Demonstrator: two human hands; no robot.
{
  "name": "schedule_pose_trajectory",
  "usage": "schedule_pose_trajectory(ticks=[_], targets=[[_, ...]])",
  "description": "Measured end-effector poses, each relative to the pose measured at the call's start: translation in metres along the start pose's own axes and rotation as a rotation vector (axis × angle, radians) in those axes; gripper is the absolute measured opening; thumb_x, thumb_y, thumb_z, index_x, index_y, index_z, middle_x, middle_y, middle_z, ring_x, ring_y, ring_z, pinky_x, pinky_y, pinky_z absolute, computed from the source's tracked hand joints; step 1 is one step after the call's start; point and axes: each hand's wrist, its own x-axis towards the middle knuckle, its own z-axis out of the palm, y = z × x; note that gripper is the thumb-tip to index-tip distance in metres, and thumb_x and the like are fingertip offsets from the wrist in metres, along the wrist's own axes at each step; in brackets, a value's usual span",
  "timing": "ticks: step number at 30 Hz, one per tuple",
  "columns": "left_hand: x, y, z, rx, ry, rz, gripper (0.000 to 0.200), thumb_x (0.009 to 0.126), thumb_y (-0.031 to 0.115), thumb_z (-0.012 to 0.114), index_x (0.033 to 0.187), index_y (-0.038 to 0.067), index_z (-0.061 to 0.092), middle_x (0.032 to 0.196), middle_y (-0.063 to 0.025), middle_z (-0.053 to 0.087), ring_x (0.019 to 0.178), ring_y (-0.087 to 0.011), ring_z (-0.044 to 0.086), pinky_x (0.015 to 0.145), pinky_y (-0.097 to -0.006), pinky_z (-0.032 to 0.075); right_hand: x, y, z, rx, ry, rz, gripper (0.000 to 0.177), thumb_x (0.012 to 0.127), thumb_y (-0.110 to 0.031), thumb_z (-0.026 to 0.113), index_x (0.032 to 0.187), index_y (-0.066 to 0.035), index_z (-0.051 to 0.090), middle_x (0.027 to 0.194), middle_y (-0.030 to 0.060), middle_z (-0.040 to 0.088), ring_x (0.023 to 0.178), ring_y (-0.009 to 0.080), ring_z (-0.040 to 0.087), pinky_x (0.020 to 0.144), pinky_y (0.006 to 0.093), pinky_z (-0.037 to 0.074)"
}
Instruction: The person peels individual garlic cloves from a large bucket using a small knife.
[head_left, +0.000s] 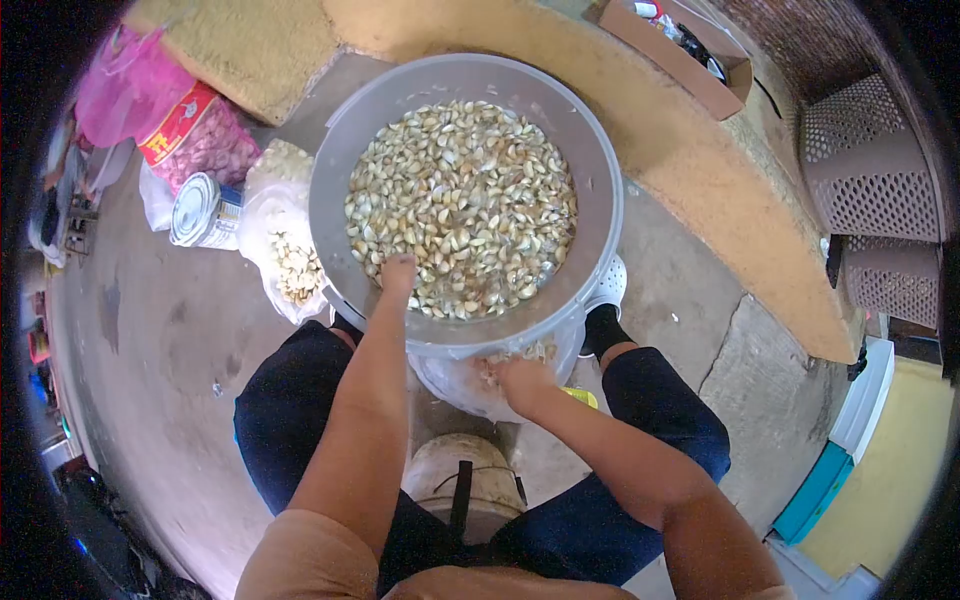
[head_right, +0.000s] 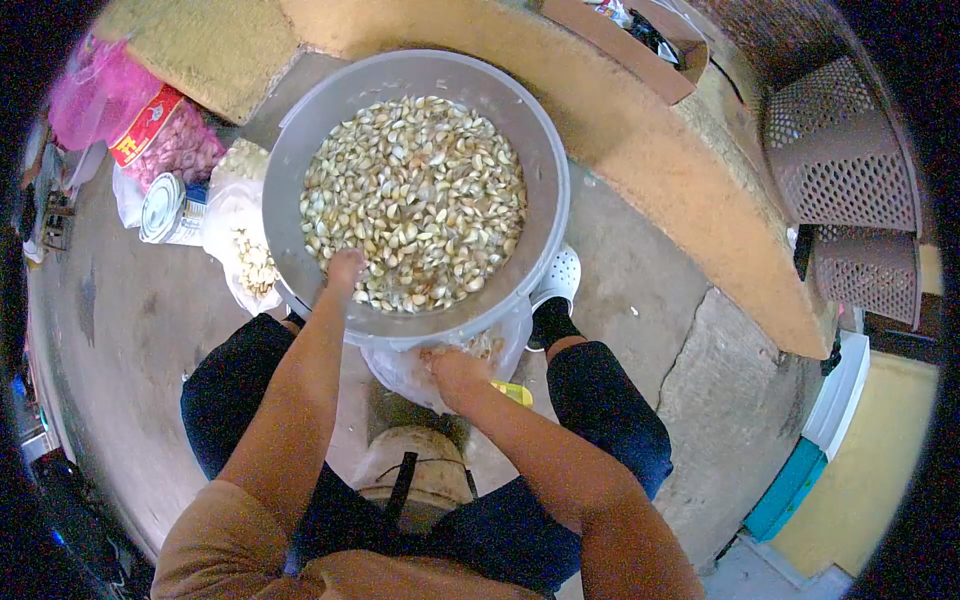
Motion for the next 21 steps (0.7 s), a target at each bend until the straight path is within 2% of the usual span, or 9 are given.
schedule_pose_trajectory(ticks=[2,5,8,13,14,15,18,21], targets=[[-0.001,0.006,0.013,-0.442,0.12,-0.385,0.018,0.075,0.016,0.052,0.082,0.004,0.063,0.079,-0.0143,0.062,0.075,-0.0247,0.059,0.069,-0.0326,0.044,0.004,0.0,-0.002,-0.011,-0.119,0.038,0.028,0.075,-0.011,0.05,0.103,-0.009,0.055,0.094,0.0144,0.06,0.084,0.0271,0.06,0.069,0.0387,0.049],[-0.009,0.034,0.001,-0.389,0.227,-0.385,0.018,0.073,0.016,0.052,0.081,0.003,0.063,0.08,-0.0134,0.061,0.075,-0.0231,0.058,0.069,-0.0316,0.043,0.003,-0.001,-0.002,-0.059,-0.225,0.093,0.032,0.076,-0.009,0.045,0.107,-0.011,0.052,0.092,0.0153,0.061,0.084,0.027,0.06,0.071,0.0388,0.048],[0.017,0.002,0.023,-0.417,0.17,-0.323,0.021,0.071,0.015,0.054,0.086,0.003,0.062,0.081,-0.0137,0.06,0.078,-0.0253,0.057,0.071,-0.033,0.043,0.003,-0.003,-0.007,-0.064,-0.226,0.065,0.029,0.076,-0.01,0.045,0.104,-0.007,0.053,0.093,0.0154,0.06,0.085,0.0266,0.06,0.073,0.0403,0.046],[0.003,0.065,0.001,-0.059,0.128,-0.184,0.035,0.064,0.02,0.063,0.097,0.008,0.059,0.098,-0.0163,0.054,0.091,-0.0296,0.053,0.079,-0.035,0.042,0.014,-0.001,0.019,-0.02,-0.19,-0.115,0.03,0.074,-0.009,0.045,0.102,-0.004,0.053,0.09,0.0165,0.06,0.081,0.0293,0.06,0.071,0.0421,0.046],[0.001,0.075,0.0,0.006,0.122,-0.145,0.039,0.063,0.021,0.064,0.099,0.009,0.058,0.102,-0.0167,0.053,0.094,-0.0303,0.051,0.081,-0.0353,0.041,0.013,-0.003,0.015,0.006,-0.172,-0.093,0.029,0.073,-0.009,0.045,0.101,-0.003,0.053,0.088,0.0167,0.06,0.08,0.0297,0.06,0.07,0.0425,0.047],[0.003,0.072,0.007,0.045,0.077,-0.156,0.045,0.061,0.022,0.067,0.103,0.01,0.056,0.111,-0.0168,0.046,0.101,-0.0304,0.047,0.085,-0.0356,0.039,0.009,-0.008,0.007,0.033,-0.155,-0.071,0.029,0.072,-0.008,0.045,0.099,-0.003,0.054,0.087,0.0169,0.061,0.079,0.0301,0.06,0.07,0.043,0.047],[0.001,0.077,0.01,0.108,-0.073,-0.079,0.05,0.059,0.021,0.068,0.106,0.009,0.054,0.111,-0.0163,0.045,0.102,-0.03,0.046,0.087,-0.0365,0.038,0.0,-0.016,-0.01,0.044,-0.151,-0.059,0.026,0.071,-0.008,0.046,0.095,-0.002,0.054,0.082,0.0181,0.061,0.076,0.0315,0.06,0.067,0.0438,0.047],[0.003,0.077,0.015,0.12,-0.114,-0.137,0.05,0.058,0.021,0.07,0.104,0.009,0.054,0.112,-0.0159,0.045,0.101,-0.0293,0.047,0.085,-0.0358,0.039,0.001,-0.015,-0.009,0.048,-0.161,-0.076,0.023,0.071,-0.008,0.046,0.091,0.0,0.054,0.079,0.0191,0.06,0.074,0.0326,0.06,0.065,0.0434,0.048]])
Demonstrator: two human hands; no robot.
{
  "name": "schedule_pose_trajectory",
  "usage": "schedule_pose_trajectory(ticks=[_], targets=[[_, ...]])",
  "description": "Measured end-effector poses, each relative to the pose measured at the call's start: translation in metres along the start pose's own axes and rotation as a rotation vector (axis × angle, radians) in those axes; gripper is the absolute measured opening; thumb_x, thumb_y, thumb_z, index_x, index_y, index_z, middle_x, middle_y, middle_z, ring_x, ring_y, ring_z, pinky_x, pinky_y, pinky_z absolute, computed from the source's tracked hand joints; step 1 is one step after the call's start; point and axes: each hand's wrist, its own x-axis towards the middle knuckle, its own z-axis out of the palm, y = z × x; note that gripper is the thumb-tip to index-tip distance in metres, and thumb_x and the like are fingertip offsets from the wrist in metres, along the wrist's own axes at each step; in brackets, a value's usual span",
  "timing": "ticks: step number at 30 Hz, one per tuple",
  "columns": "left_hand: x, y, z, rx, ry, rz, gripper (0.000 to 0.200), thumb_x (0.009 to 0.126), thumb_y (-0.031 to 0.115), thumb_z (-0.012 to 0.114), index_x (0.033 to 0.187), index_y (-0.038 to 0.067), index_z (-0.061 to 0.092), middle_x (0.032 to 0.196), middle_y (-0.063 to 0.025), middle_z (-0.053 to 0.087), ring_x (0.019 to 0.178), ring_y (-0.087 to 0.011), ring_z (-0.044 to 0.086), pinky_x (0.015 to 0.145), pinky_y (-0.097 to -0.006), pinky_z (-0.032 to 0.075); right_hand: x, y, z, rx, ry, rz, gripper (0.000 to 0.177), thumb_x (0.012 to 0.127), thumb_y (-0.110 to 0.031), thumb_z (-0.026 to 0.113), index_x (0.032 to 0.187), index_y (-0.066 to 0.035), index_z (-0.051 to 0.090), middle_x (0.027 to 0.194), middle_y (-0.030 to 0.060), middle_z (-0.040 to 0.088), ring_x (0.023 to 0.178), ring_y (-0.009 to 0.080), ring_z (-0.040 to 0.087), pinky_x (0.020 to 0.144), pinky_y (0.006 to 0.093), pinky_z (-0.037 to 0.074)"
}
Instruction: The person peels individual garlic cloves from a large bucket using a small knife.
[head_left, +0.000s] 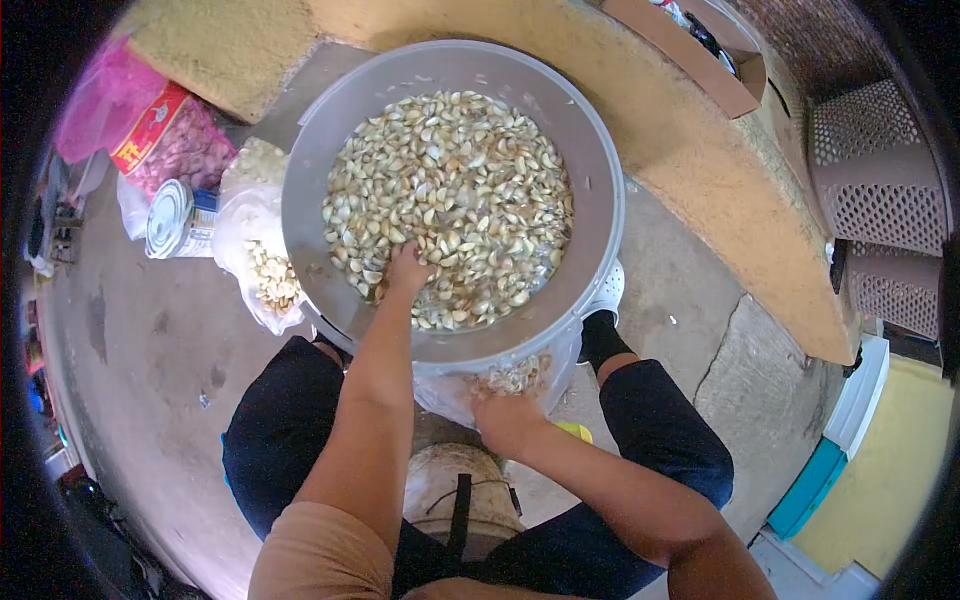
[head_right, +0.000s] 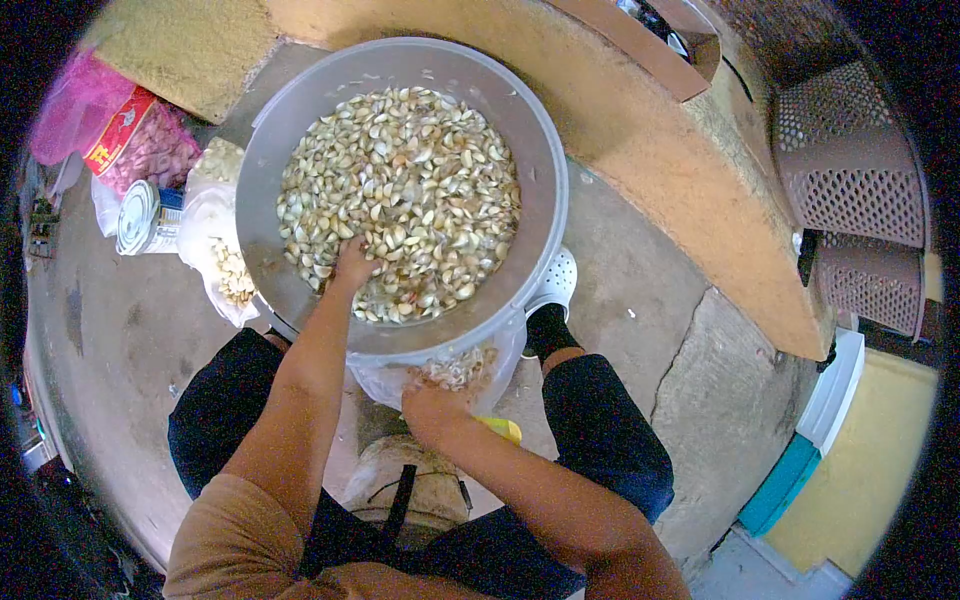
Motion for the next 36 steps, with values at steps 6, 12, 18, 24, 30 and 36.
schedule_pose_trajectory(ticks=[6,12,18,24,30,36], targets=[[0.004,-0.007,-0.001,-0.152,-0.065,-0.082,0.036,0.062,0.018,0.067,0.093,0.005,0.054,0.093,-0.0122,0.054,0.079,-0.0275,0.056,0.067,-0.0355,0.047,-0.001,-0.002,-0.004,0.047,0.028,-0.031,0.022,0.07,-0.01,0.048,0.089,0.0,0.054,0.078,0.0195,0.06,0.073,0.0333,0.06,0.063,0.0424,0.048],[-0.014,0.016,-0.034,-1.02,-0.199,-0.434,0.024,0.073,0.02,0.055,0.091,0.004,0.052,0.078,-0.0077,0.056,0.067,-0.0205,0.056,0.055,-0.0328,0.047,-0.001,0.0,-0.023,0.155,0.105,-0.072,0.019,0.069,-0.009,0.049,0.083,0.002,0.056,0.077,0.0232,0.059,0.076,0.0351,0.059,0.068,0.0427,0.047],[-0.051,0.061,-0.082,-1.46,-0.529,-0.306,0.016,0.075,0.025,0.047,0.083,0.012,0.05,0.082,-0.0082,0.057,0.072,-0.0193,0.056,0.055,-0.0309,0.043,-0.004,0.002,-0.079,0.272,0.3,0.04,0.032,0.067,-0.018,0.055,0.09,0.003,0.053,0.081,0.0235,0.058,0.08,0.0366,0.057,0.071,0.0411,0.045],[-0.087,0.133,-0.147,-1.511,-0.611,-0.093,0.019,0.07,0.021,0.042,0.085,0.012,0.049,0.086,-0.0084,0.058,0.073,-0.0204,0.055,0.053,-0.0309,0.041,-0.015,0.004,-0.138,0.438,0.528,0.102,0.04,0.067,-0.022,0.057,0.097,0.003,0.052,0.084,0.0224,0.058,0.08,0.0339,0.057,0.07,0.0373,0.045],[-0.119,0.193,-0.217,-1.271,-0.736,0.089,0.033,0.07,0.02,0.043,0.1,0.006,0.047,0.09,-0.0117,0.057,0.071,-0.0215,0.056,0.049,-0.0289,0.044,-0.027,0.0,-0.172,0.723,0.876,-0.037,0.026,0.068,-0.022,0.058,0.081,0.001,0.059,0.079,0.0188,0.06,0.076,0.0313,0.059,0.067,0.0354,0.045],[-0.156,0.211,-0.254,-0.918,-0.71,0.117,0.038,0.07,0.012,0.041,0.107,0.006,0.046,0.087,-0.0092,0.055,0.072,-0.0176,0.056,0.049,-0.0278,0.042,-0.032,-0.016,-0.186,0.806,0.849,-0.287,0.031,0.069,-0.023,0.064,0.091,-0.001,0.061,0.075,0.0062,0.058,0.07,0.0134,0.053,0.064,0.0258,0.042]])
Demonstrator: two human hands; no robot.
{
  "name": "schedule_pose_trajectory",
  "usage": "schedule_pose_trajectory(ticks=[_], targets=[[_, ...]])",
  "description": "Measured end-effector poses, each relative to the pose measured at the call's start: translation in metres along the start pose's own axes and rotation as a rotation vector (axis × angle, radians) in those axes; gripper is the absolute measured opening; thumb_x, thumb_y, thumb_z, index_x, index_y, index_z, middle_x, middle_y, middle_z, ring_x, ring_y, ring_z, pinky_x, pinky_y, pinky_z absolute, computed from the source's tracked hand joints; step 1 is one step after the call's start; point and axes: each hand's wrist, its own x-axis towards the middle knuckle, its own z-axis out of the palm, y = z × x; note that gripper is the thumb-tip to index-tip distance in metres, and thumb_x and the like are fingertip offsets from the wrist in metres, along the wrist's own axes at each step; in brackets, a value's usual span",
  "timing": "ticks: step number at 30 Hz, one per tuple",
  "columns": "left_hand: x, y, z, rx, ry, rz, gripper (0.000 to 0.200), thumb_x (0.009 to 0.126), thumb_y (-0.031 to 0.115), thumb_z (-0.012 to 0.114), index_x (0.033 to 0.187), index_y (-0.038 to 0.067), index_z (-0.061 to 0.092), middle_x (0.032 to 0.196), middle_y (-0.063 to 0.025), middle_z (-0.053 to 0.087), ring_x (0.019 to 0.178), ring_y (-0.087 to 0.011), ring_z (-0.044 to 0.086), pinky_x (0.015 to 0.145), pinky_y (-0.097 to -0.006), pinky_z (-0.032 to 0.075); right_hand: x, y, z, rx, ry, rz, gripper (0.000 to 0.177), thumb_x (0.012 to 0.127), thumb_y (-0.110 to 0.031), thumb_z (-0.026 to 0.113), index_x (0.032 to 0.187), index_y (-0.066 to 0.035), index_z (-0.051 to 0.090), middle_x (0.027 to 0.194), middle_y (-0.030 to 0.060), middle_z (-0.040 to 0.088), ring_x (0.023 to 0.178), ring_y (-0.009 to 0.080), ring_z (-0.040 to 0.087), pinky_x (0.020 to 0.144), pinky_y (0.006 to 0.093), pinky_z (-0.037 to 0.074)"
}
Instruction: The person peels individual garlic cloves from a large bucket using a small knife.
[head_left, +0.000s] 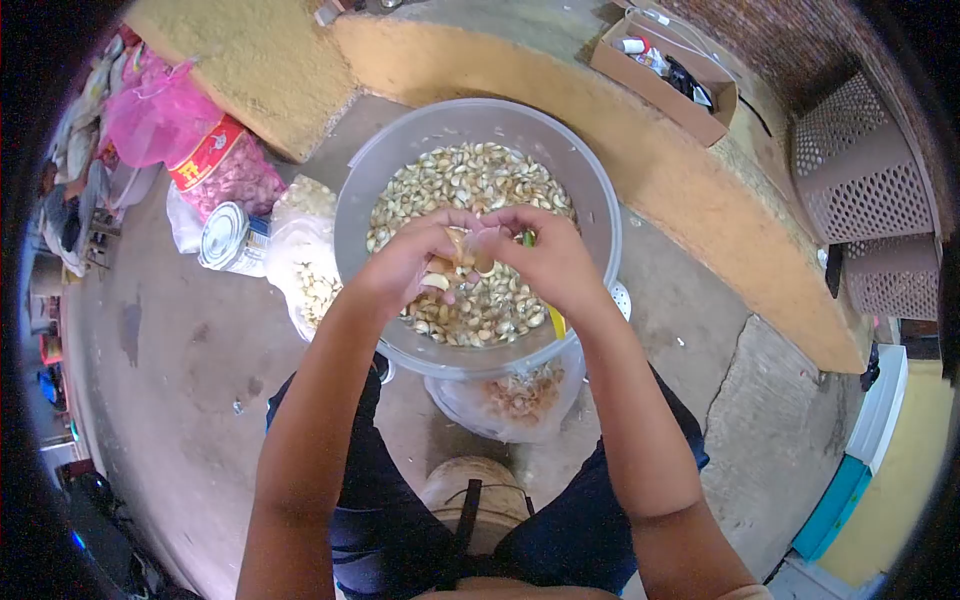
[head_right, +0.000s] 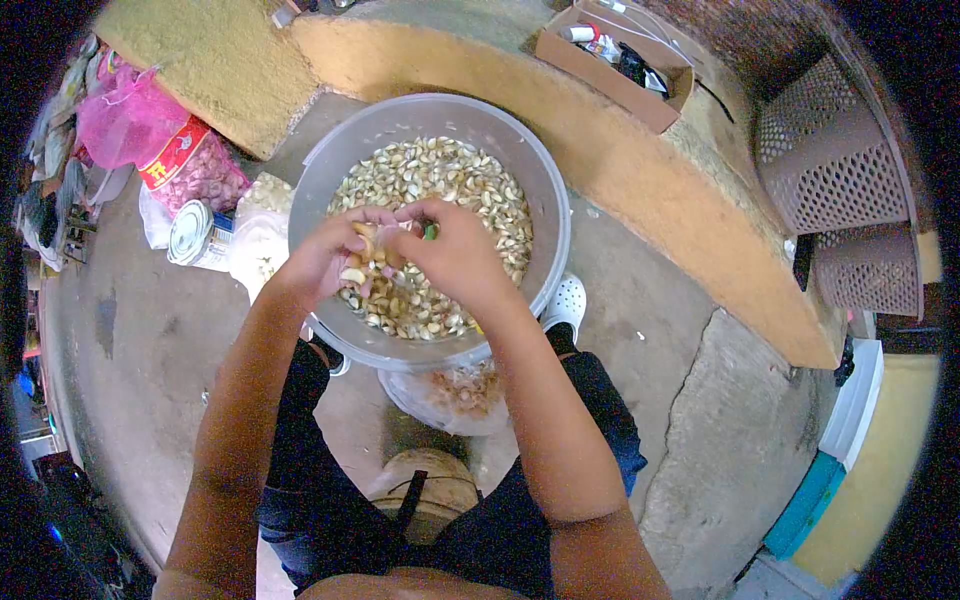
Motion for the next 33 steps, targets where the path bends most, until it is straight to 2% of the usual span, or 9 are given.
schedule_pose_trajectory(ticks=[1,4,7,12,18,19,21,28,33], targets=[[-0.003,0.002,0.003,-0.003,0.007,0.008,0.039,0.07,0.012,0.041,0.108,0.006,0.046,0.087,-0.0091,0.055,0.072,-0.0175,0.056,0.049,-0.0277,0.042,0.0,-0.003,0.0,-0.007,-0.041,0.021,0.031,0.069,-0.021,0.065,0.093,-0.002,0.061,0.075,0.003,0.056,0.071,0.01,0.05,0.063,0.0237,0.04],[-0.012,0.007,0.008,-0.002,0.026,0.02,0.041,0.069,0.013,0.042,0.11,0.007,0.046,0.087,-0.0087,0.055,0.073,-0.0173,0.056,0.05,-0.0276,0.042,-0.002,-0.005,0.002,-0.05,0.004,-0.031,0.034,0.066,-0.025,0.065,0.092,-0.002,0.061,0.07,0.0103,0.058,0.064,0.0184,0.057,0.061,0.0293,0.044],[-0.017,0.011,0.005,0.045,0.025,0.015,0.044,0.069,0.014,0.043,0.112,0.007,0.046,0.087,-0.008,0.055,0.074,-0.017,0.056,0.05,-0.0274,0.042,-0.005,-0.019,0.001,-0.055,-0.079,0.03,0.032,0.067,-0.02,0.067,0.092,-0.001,0.061,0.077,0.004,0.057,0.071,0.0106,0.051,0.066,0.0237,0.041],[-0.017,0.004,0.0,0.115,0.083,-0.008,0.045,0.07,0.015,0.044,0.114,0.007,0.046,0.089,-0.0081,0.055,0.073,-0.0155,0.056,0.05,-0.0266,0.042,-0.007,-0.014,0.008,-0.176,-0.066,-0.088,0.026,0.068,-0.018,0.066,0.086,0.0,0.061,0.078,0.007,0.059,0.073,0.0143,0.055,0.067,0.0254,0.042],[-0.012,-0.001,0.008,0.122,0.012,0.034,0.046,0.071,0.02,0.045,0.115,0.006,0.044,0.09,-0.0068,0.054,0.076,-0.015,0.055,0.05,-0.0272,0.041,-0.007,-0.003,0.011,-0.22,-0.015,-0.173,0.019,0.07,-0.014,0.062,0.08,0.002,0.059,0.075,0.0085,0.059,0.073,0.0156,0.057,0.066,0.0267,0.044],[-0.011,-0.003,0.007,0.03,-0.01,0.023,0.047,0.071,0.021,0.045,0.115,0.006,0.043,0.09,-0.0067,0.054,0.075,-0.015,0.054,0.05,-0.027,0.041,-0.007,-0.004,0.011,-0.251,0.002,-0.216,0.017,0.071,-0.012,0.061,0.079,0.003,0.058,0.074,0.0084,0.059,0.071,0.0151,0.057,0.065,0.0264,0.044],[-0.009,-0.01,0.003,-0.154,-0.052,0.0,0.048,0.071,0.022,0.045,0.116,0.005,0.042,0.089,-0.0066,0.054,0.075,-0.015,0.053,0.05,-0.0266,0.041,-0.006,-0.005,0.013,-0.101,-0.048,-0.115,0.016,0.074,-0.011,0.059,0.08,0.003,0.056,0.074,0.0078,0.058,0.066,0.0137,0.058,0.061,0.025,0.045],[-0.004,-0.012,0.001,-0.437,-0.205,-0.016,0.051,0.071,0.021,0.042,0.119,0.004,0.038,0.087,-0.0069,0.054,0.072,-0.0154,0.051,0.049,-0.026,0.039,-0.006,-0.021,0.013,0.164,-0.056,0.044,0.013,0.078,-0.009,0.056,0.081,0.003,0.055,0.074,0.0047,0.057,0.06,0.0102,0.057,0.056,0.0231,0.045],[0.0,-0.014,0.003,-0.428,-0.173,0.019,0.056,0.068,0.022,0.043,0.121,0.005,0.037,0.082,-0.0078,0.054,0.066,-0.0153,0.051,0.043,-0.0242,0.039,0.0,-0.011,0.008,0.051,0.114,-0.084,0.014,0.076,-0.013,0.059,0.083,0.0,0.057,0.072,0.0017,0.056,0.053,0.0066,0.05,0.05,0.0206,0.041]])
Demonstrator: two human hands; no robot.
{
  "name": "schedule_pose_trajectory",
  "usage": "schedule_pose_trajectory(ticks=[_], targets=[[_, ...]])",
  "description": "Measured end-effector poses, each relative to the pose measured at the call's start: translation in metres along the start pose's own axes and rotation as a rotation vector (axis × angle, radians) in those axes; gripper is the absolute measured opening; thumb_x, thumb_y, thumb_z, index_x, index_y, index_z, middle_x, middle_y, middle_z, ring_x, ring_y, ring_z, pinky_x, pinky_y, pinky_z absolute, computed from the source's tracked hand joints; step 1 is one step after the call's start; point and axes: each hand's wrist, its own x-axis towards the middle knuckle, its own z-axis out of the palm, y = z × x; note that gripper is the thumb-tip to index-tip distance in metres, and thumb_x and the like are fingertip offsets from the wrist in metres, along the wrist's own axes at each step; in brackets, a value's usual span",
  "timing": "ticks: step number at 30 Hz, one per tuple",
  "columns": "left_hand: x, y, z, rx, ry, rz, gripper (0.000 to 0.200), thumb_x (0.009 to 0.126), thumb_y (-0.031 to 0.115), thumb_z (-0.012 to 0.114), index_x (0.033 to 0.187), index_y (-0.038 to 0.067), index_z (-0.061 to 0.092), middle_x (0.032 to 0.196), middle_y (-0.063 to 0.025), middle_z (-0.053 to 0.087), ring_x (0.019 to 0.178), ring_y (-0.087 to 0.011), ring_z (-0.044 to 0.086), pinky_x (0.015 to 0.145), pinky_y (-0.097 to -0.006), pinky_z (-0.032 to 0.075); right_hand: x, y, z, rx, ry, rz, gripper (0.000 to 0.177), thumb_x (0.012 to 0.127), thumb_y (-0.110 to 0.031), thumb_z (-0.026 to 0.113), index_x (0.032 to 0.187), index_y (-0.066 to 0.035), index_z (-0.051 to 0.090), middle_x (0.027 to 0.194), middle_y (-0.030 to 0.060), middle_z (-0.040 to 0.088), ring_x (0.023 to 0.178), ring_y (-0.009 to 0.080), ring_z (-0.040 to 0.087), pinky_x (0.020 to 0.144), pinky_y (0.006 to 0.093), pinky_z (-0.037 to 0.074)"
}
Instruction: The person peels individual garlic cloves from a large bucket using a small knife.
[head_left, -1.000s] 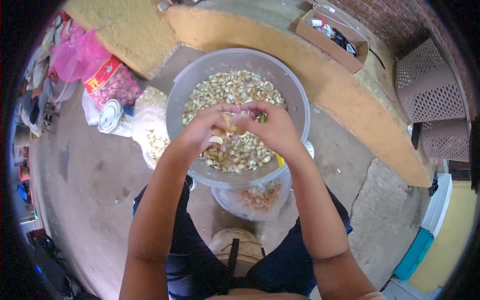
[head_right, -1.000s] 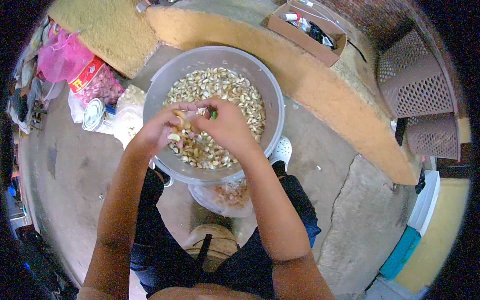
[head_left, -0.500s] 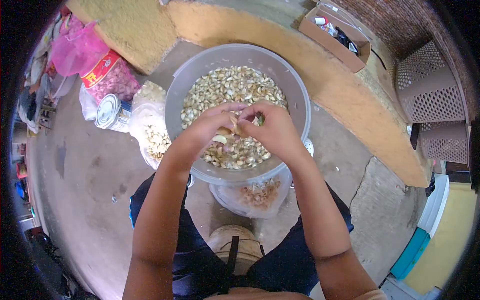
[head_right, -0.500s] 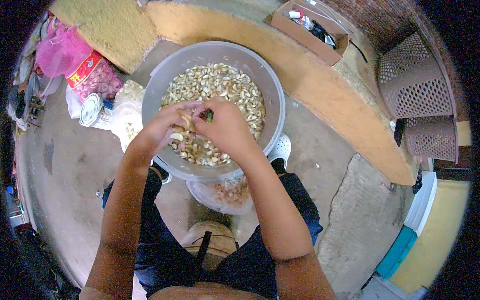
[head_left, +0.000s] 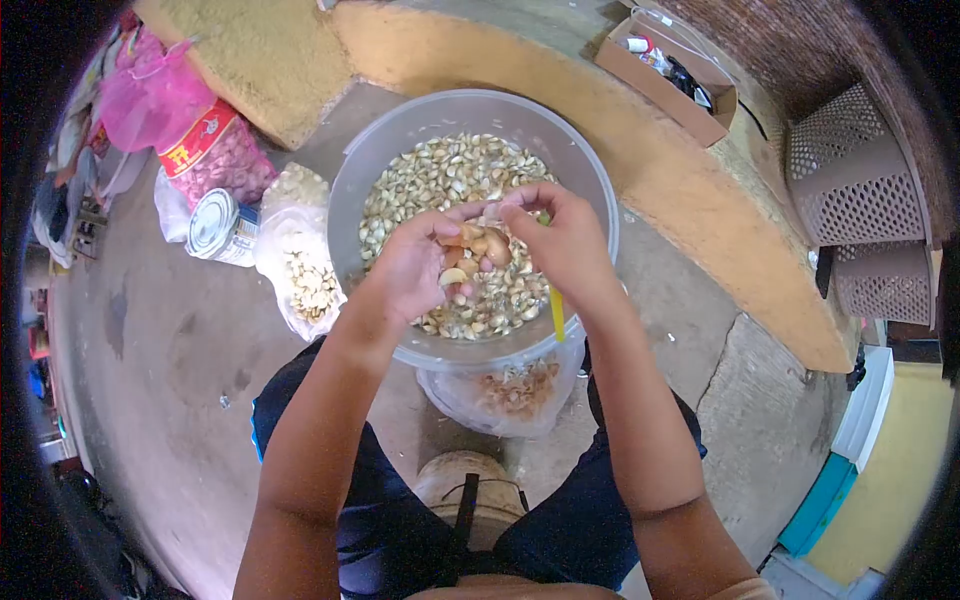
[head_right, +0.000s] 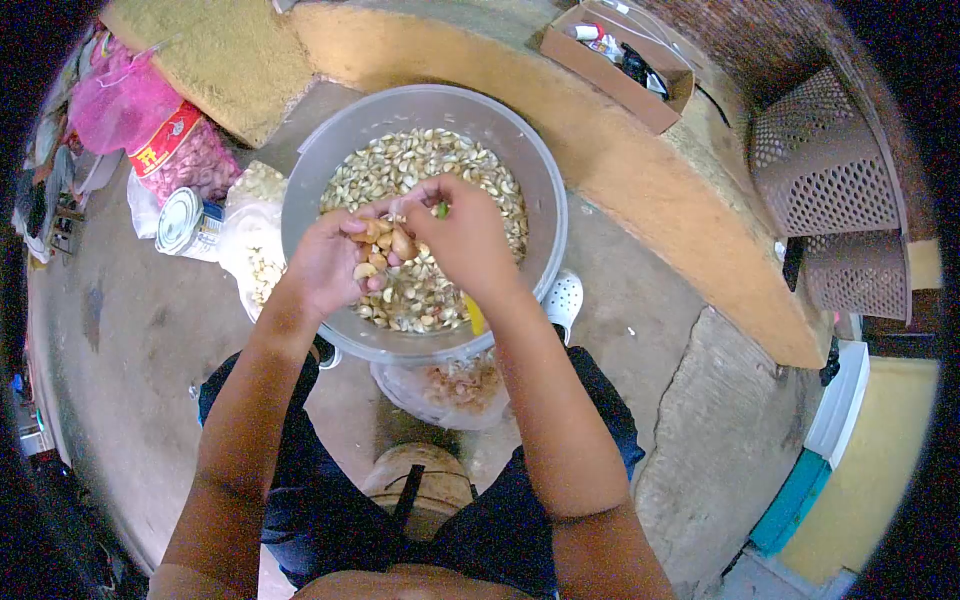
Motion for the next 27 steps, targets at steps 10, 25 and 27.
schedule_pose_trajectory(ticks=[10,25,27], targets=[[-0.007,0.004,0.002,0.094,0.026,0.033,0.055,0.07,0.018,0.042,0.124,0.004,0.034,0.089,-0.0095,0.055,0.067,-0.0166,0.054,0.043,-0.027,0.045,0.001,-0.012,-0.004,0.165,-0.135,0.254,0.017,0.07,-0.014,0.066,0.081,-0.003,0.059,0.064,-0.0012,0.053,0.047,0.0037,0.042,0.041,0.0181,0.033],[-0.008,0.002,-0.004,-0.02,0.025,0.023,0.05,0.073,0.019,0.041,0.12,0.004,0.038,0.085,-0.0082,0.056,0.066,-0.0146,0.054,0.048,-0.0253,0.044,0.008,0.002,0.008,0.383,0.184,0.227,0.014,0.069,-0.009,0.066,0.079,0.0,0.061,0.064,0.0008,0.055,0.045,0.0043,0.043,0.04,0.0174,0.033],[-0.008,0.004,-0.006,-0.049,0.068,0.041,0.048,0.073,0.019,0.041,0.119,0.004,0.04,0.084,-0.0081,0.056,0.065,-0.0148,0.053,0.048,-0.0253,0.044,0.006,-0.005,0.002,0.262,0.145,0.238,0.013,0.069,-0.008,0.065,0.078,-0.001,0.061,0.065,0.0016,0.056,0.049,0.0062,0.046,0.043,0.0198,0.037]])
